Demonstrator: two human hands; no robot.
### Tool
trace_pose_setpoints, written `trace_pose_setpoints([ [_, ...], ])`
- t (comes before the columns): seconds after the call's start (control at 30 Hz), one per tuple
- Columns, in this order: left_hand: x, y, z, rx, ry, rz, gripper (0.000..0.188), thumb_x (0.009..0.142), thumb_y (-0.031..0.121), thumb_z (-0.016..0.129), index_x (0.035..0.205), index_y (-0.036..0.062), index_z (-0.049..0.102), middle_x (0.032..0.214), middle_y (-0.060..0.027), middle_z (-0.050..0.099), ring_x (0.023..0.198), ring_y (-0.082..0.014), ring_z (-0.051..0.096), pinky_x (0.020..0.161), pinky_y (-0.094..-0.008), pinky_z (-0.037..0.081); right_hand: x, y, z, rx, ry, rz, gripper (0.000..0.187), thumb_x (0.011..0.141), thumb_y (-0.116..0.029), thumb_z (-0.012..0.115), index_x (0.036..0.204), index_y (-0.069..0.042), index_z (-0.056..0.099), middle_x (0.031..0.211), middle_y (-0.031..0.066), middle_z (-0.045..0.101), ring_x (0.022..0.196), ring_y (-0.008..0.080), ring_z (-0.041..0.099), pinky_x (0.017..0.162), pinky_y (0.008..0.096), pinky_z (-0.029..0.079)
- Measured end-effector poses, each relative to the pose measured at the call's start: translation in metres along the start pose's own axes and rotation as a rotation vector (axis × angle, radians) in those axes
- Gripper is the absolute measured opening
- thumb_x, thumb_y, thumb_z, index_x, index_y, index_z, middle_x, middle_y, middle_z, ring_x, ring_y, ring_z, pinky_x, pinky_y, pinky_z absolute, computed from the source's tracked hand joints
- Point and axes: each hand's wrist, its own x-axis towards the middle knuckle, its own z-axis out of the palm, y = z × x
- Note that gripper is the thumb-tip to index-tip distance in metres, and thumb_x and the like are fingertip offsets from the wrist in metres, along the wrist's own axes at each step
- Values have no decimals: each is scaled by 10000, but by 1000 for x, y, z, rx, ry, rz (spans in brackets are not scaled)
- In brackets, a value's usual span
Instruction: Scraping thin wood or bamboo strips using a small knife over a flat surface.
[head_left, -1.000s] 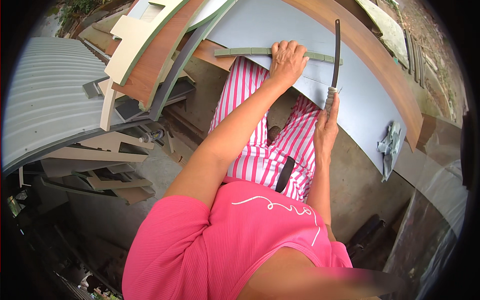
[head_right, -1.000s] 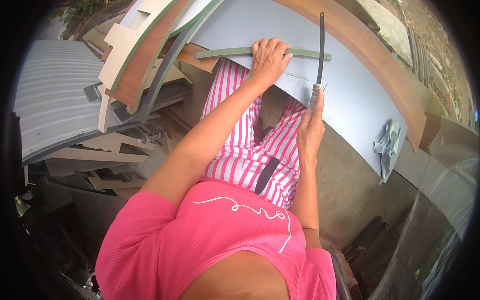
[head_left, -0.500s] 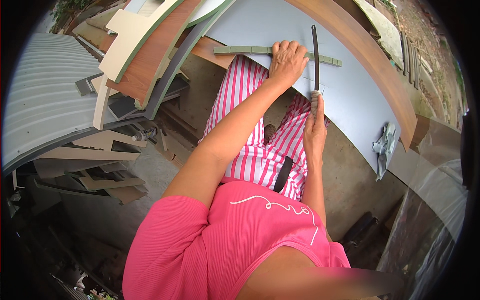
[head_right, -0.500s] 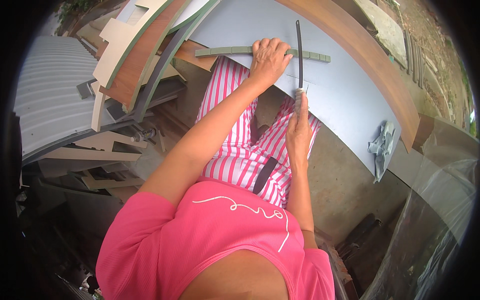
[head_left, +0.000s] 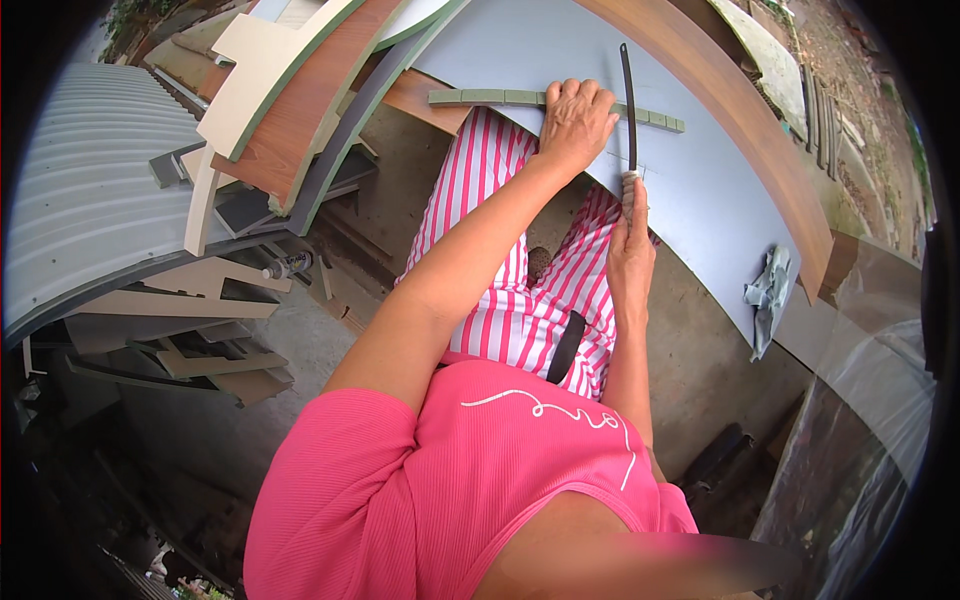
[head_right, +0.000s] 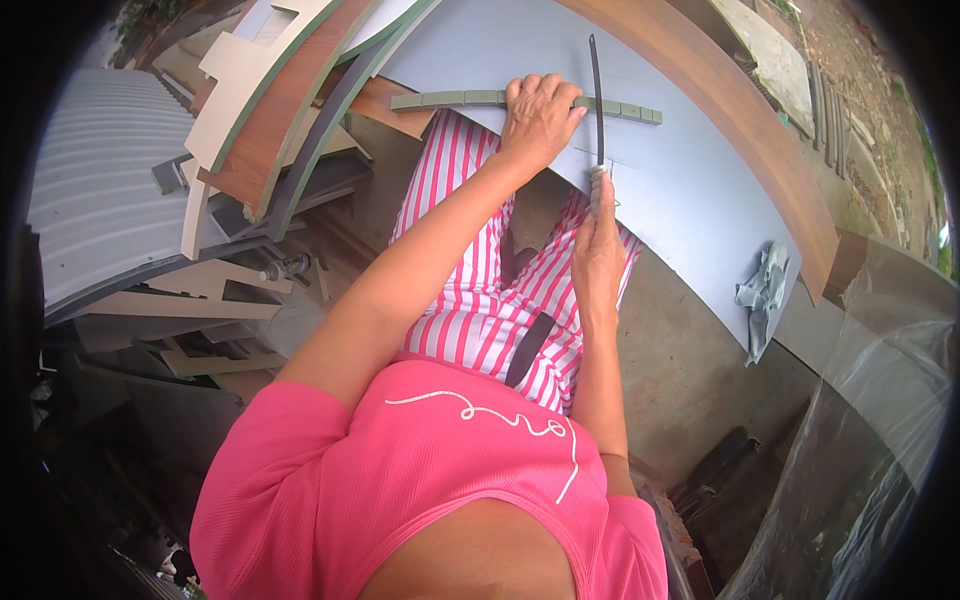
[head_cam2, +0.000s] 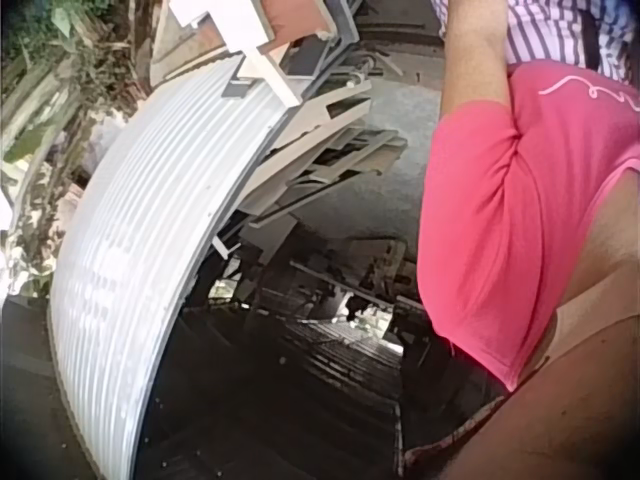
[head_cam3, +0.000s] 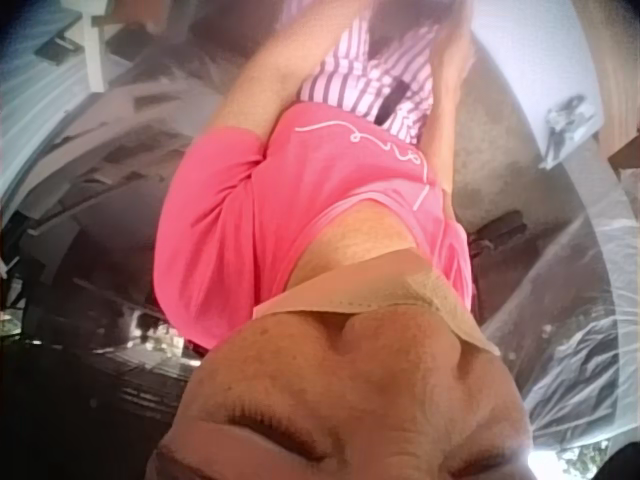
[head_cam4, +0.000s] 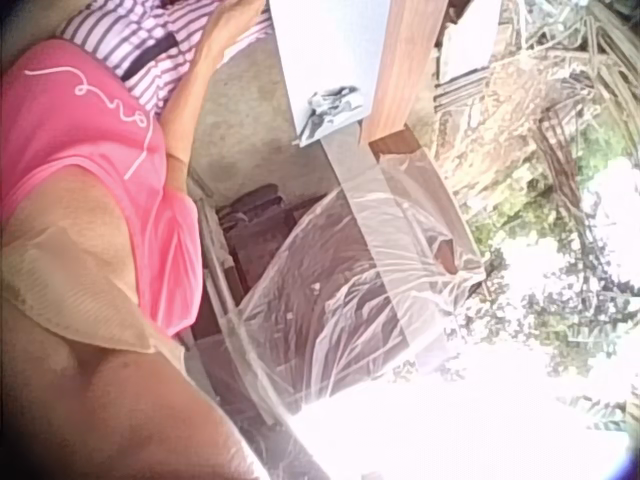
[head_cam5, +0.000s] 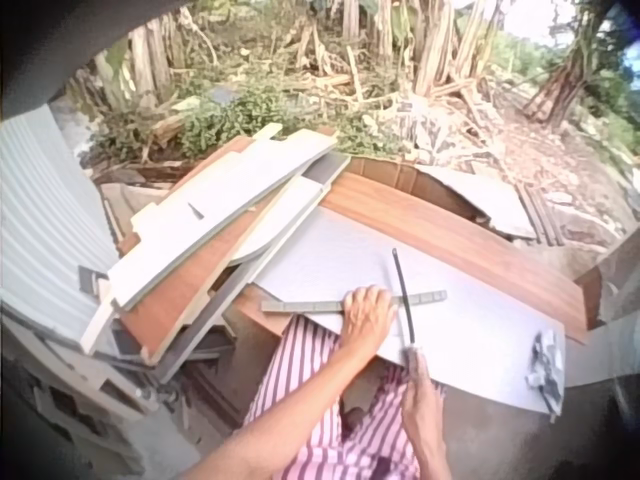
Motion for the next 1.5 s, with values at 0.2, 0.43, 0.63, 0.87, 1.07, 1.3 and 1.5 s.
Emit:
trace_pose_setpoints([
  [0.2,0,1,0,13,-6,-5,193,801,214,705,955,125,631,946,-26,569,915,-234,506,859,-401,333,0,0,0,9,18,-71,574,950,-59,438,1484,-230,311,957,255,646,754,342,648,688,447,472],
  [0.43,0,-1,1,-13,-4,-2,192,800,215,704,954,126,634,946,-31,574,930,-237,512,869,-401,333,-5,7,-2,16,-51,25,566,982,-118,428,1490,-304,264,1108,256,634,972,397,651,788,440,489],
  [0.63,0,0,1,-7,-12,-14,191,799,211,707,954,127,633,955,-35,569,941,-234,508,878,-400,334,13,0,1,18,-40,-29,565,950,-56,435,1483,-191,303,1260,221,574,1012,358,642,830,426,485],
  [0.87,-1,0,0,-21,2,-6,200,790,202,717,954,127,631,960,-35,569,950,-238,503,883,-400,336,-9,18,3,-36,18,-119,573,988,-138,428,1497,-314,233,1084,272,635,940,420,651,734,473,486],
  [1.07,-1,0,0,-16,-15,-17,198,789,205,717,950,124,635,966,-35,575,951,-238,502,883,-401,337,10,-4,-4,-47,-39,-26,584,961,-96,436,1492,-270,267,1110,260,629,913,396,659,744,456,489],
  [1.3,-1,0,1,-17,0,-2,196,796,211,709,960,127,640,963,-32,572,956,-234,500,879,-394,334,2,6,3,-79,35,-97,591,944,-70,444,1488,-246,297,973,245,652,770,363,658,704,443,483],
  [1.5,0,0,-1,4,-29,-20,196,796,209,707,960,126,640,955,-31,571,953,-233,501,884,-396,332,-7,7,-2,-60,-70,61,584,980,-149,431,1494,-339,230,1027,282,645,909,428,653,725,485,478],
])
